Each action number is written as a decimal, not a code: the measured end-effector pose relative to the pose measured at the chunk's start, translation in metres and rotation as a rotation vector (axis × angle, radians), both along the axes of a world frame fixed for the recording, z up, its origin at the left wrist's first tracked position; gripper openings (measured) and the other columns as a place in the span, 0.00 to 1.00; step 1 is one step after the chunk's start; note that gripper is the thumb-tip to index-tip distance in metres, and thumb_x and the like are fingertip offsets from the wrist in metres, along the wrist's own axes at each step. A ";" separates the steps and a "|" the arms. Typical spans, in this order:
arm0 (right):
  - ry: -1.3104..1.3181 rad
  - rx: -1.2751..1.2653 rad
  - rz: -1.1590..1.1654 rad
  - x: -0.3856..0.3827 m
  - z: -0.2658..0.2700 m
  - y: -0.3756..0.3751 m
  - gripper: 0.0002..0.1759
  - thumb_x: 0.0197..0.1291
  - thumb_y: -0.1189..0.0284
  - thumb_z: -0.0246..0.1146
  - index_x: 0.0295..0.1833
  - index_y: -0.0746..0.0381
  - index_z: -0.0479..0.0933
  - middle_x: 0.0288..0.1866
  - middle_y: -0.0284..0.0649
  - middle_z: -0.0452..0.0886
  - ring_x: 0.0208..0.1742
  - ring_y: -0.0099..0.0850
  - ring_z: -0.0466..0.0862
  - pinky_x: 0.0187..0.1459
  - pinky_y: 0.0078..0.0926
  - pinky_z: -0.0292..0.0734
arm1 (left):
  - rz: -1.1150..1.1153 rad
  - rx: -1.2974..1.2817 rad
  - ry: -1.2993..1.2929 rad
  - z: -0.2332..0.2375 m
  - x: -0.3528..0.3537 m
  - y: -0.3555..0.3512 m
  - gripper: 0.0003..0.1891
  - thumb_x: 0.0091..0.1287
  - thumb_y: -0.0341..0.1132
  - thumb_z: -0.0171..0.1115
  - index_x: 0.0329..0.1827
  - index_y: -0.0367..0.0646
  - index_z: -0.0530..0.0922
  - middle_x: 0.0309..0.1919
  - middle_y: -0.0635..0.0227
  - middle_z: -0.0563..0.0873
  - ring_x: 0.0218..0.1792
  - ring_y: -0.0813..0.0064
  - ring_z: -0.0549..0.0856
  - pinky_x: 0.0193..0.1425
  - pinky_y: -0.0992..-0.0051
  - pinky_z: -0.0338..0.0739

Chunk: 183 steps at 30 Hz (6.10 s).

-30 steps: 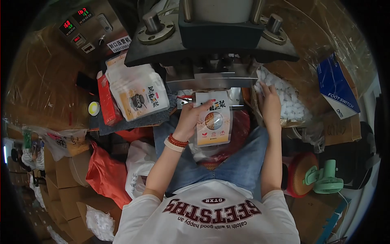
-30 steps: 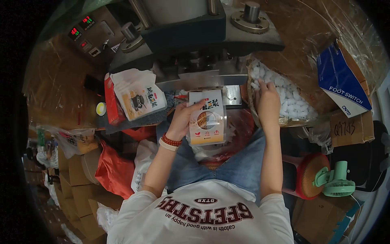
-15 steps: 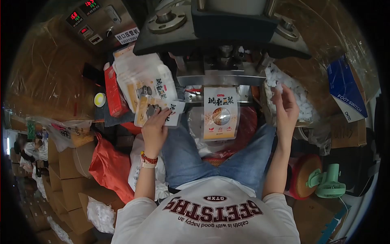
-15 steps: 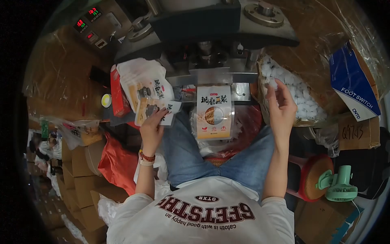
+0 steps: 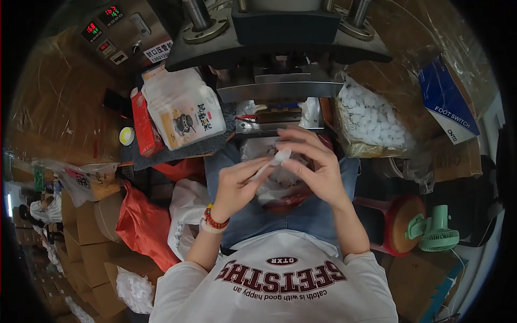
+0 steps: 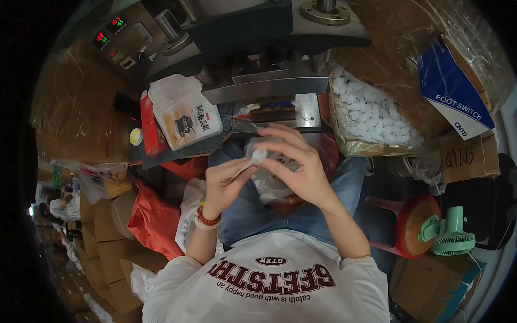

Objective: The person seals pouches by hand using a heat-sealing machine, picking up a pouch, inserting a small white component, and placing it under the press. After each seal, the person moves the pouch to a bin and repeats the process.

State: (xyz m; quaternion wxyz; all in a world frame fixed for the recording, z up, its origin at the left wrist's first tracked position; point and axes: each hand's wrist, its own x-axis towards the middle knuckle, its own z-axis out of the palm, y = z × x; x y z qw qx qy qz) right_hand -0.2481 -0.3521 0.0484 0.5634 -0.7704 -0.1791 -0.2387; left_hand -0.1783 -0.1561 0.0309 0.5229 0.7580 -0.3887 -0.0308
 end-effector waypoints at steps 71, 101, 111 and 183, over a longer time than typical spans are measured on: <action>0.149 0.600 -0.194 -0.003 0.017 -0.025 0.14 0.65 0.82 0.60 0.56 0.69 0.73 0.49 0.44 0.82 0.51 0.31 0.82 0.53 0.25 0.78 | 0.379 0.390 -0.124 -0.045 0.052 0.067 0.24 0.54 0.21 0.59 0.57 0.45 0.81 0.52 0.63 0.86 0.57 0.59 0.82 0.59 0.66 0.77; 0.068 -0.485 -0.898 0.002 0.022 -0.073 0.15 0.58 0.76 0.65 0.52 0.64 0.77 0.50 0.48 0.79 0.46 0.45 0.79 0.47 0.37 0.75 | -0.015 -0.343 1.129 -0.021 0.041 -0.055 0.13 0.67 0.34 0.66 0.45 0.31 0.82 0.41 0.62 0.88 0.36 0.77 0.87 0.41 0.77 0.83; 0.349 -0.702 -0.940 0.026 -0.041 -0.118 0.13 0.58 0.79 0.62 0.50 0.65 0.78 0.47 0.52 0.76 0.46 0.52 0.79 0.46 0.42 0.76 | 0.015 -0.042 0.931 -0.014 0.070 -0.042 0.17 0.68 0.42 0.66 0.47 0.34 0.82 0.40 0.66 0.88 0.41 0.78 0.87 0.42 0.76 0.81; 0.143 0.077 -0.052 -0.006 0.028 0.010 0.24 0.53 0.80 0.69 0.57 0.66 0.73 0.44 0.40 0.81 0.37 0.26 0.80 0.38 0.25 0.76 | -0.021 -0.064 0.034 0.003 0.005 0.003 0.09 0.59 0.26 0.66 0.42 0.40 0.86 0.38 0.62 0.89 0.33 0.78 0.87 0.38 0.78 0.80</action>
